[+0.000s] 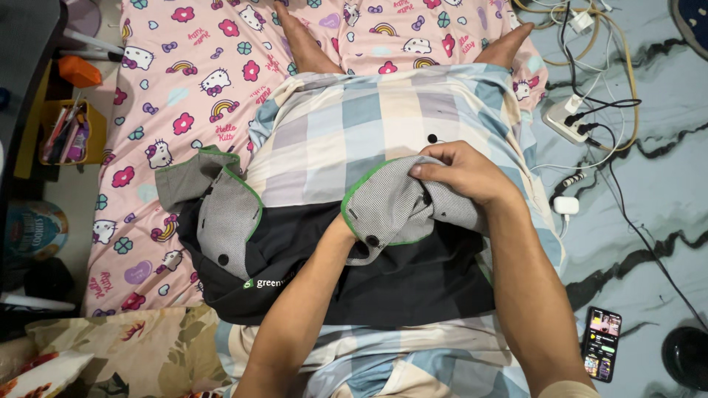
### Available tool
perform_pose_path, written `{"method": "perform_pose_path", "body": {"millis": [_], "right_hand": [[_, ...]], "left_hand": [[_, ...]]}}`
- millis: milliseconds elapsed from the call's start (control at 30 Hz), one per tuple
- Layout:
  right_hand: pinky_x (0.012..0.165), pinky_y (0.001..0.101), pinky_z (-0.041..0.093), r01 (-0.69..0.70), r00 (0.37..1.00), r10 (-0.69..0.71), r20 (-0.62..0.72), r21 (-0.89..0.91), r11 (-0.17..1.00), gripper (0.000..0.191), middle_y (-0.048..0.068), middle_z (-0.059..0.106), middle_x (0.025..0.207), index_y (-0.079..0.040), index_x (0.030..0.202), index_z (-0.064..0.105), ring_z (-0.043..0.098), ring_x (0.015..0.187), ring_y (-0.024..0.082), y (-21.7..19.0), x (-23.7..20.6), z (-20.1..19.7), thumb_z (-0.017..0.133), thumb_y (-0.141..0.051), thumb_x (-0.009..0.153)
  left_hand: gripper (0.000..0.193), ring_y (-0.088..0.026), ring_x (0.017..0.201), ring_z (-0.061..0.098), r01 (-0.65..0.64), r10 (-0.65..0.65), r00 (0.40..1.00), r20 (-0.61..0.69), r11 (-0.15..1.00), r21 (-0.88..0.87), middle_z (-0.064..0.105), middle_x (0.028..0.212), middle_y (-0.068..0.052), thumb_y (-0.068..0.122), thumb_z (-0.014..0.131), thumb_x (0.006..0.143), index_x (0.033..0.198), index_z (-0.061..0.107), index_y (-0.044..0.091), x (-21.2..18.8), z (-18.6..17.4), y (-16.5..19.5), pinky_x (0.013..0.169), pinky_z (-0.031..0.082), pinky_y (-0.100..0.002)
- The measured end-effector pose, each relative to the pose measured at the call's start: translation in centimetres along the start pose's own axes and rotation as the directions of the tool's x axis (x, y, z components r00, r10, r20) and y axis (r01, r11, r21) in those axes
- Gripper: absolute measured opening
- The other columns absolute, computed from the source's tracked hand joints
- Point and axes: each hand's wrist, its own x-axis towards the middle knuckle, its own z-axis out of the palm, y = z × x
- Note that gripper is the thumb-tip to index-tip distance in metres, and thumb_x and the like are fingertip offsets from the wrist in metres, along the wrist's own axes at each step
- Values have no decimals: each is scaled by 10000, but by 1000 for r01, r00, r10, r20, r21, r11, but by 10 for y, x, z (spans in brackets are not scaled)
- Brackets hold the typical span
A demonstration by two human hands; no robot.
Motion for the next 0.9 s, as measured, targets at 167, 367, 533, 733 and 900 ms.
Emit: {"method": "perform_pose_path", "body": {"millis": [167, 367, 533, 733, 900], "right_hand": [[846, 247, 513, 29, 1000, -30, 6, 112, 993, 282, 4, 728, 1001, -5, 1163, 725, 646, 925, 80, 12, -8, -9, 736, -135, 913], [934, 314, 514, 348, 809, -489, -327, -405, 846, 397, 84, 657, 1203, -22, 1234, 690, 625, 1111, 173, 4, -26, -3, 812, -90, 863], [1037, 322, 505, 433, 659, -670, -341, -557, 709, 327, 77, 682, 1175, -46, 1142, 744, 639, 1149, 216, 7, -63, 33, 835, -32, 829], [1028, 330, 483, 429, 725, -615, -310, -495, 756, 361, 68, 705, 1122, -26, 1094, 771, 624, 1137, 233, 18, -62, 56, 873, -29, 747], [895, 283, 514, 402, 760, -523, -386, -354, 845, 316, 56, 706, 1028, -27, 1065, 779, 646, 1001, 168, 28, -53, 58, 884, -28, 767]], "left_hand": [[720, -225, 1217, 603, 14, -14, 1000, 12, 1000, -17, 612, 1338, -129, 88, 831, 790, 1419, 497, -12, 1, -3, 8, 1052, 487, -332], [753, -224, 1281, 590, 30, -30, 999, 19, 999, 15, 599, 1402, -125, 120, 841, 798, 1454, 487, 11, 4, -4, 11, 1115, 462, -335], [703, -204, 1342, 578, 106, -104, 994, 22, 939, -326, 579, 1479, -104, 118, 767, 891, 1515, 462, 13, 4, -2, 1, 1161, 463, -330], [352, -295, 1201, 629, -16, -111, 985, 129, 693, 720, 656, 1307, -129, 207, 670, 971, 1293, 629, 71, 11, -8, 7, 1064, 494, -379], [370, -328, 1149, 627, 18, -62, 997, 47, 778, 628, 656, 1262, -149, 226, 634, 951, 1279, 634, 53, 7, -12, 11, 1000, 496, -399]]}}
